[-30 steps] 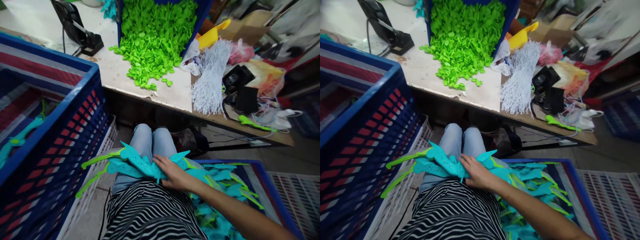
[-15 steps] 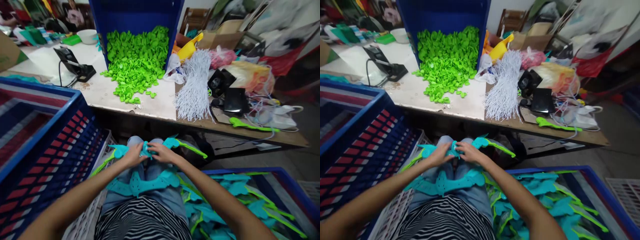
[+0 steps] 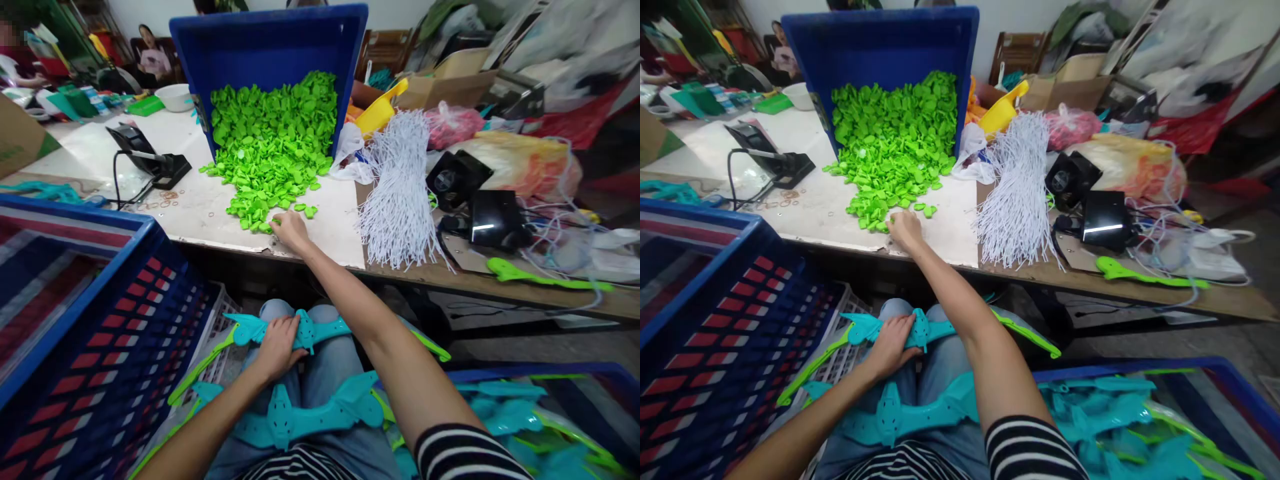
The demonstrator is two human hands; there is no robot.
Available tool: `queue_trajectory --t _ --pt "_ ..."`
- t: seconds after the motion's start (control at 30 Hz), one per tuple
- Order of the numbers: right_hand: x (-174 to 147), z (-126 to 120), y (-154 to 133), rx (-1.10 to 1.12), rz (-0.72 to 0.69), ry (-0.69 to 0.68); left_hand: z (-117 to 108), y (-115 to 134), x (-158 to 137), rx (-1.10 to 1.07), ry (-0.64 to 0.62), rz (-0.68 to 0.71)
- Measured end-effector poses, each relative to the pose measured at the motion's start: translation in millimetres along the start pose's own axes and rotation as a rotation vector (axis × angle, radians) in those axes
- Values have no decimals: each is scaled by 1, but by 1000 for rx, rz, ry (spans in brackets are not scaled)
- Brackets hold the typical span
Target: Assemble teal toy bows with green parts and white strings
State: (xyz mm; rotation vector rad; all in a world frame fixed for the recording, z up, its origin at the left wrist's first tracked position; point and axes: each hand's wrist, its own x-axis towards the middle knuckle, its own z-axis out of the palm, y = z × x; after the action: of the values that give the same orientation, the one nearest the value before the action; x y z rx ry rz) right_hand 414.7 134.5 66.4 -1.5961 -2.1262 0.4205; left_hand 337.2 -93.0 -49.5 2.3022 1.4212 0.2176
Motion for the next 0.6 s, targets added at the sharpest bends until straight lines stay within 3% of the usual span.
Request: queue_trajectory --t 0.23,0.4,0.47,0.6 --pt "-23 -17 63 220 -178 256 -27 8 15 -53 -139 -70" --pt "-70 -25 83 332 -179 366 -51 4 44 -339 -331 -264" --pt "-107 -23 81 395 -231 299 -52 -3 55 -447 -364 -309" --pt "-197 -7 81 435 -374 18 -45 -16 66 -687 -419 -376"
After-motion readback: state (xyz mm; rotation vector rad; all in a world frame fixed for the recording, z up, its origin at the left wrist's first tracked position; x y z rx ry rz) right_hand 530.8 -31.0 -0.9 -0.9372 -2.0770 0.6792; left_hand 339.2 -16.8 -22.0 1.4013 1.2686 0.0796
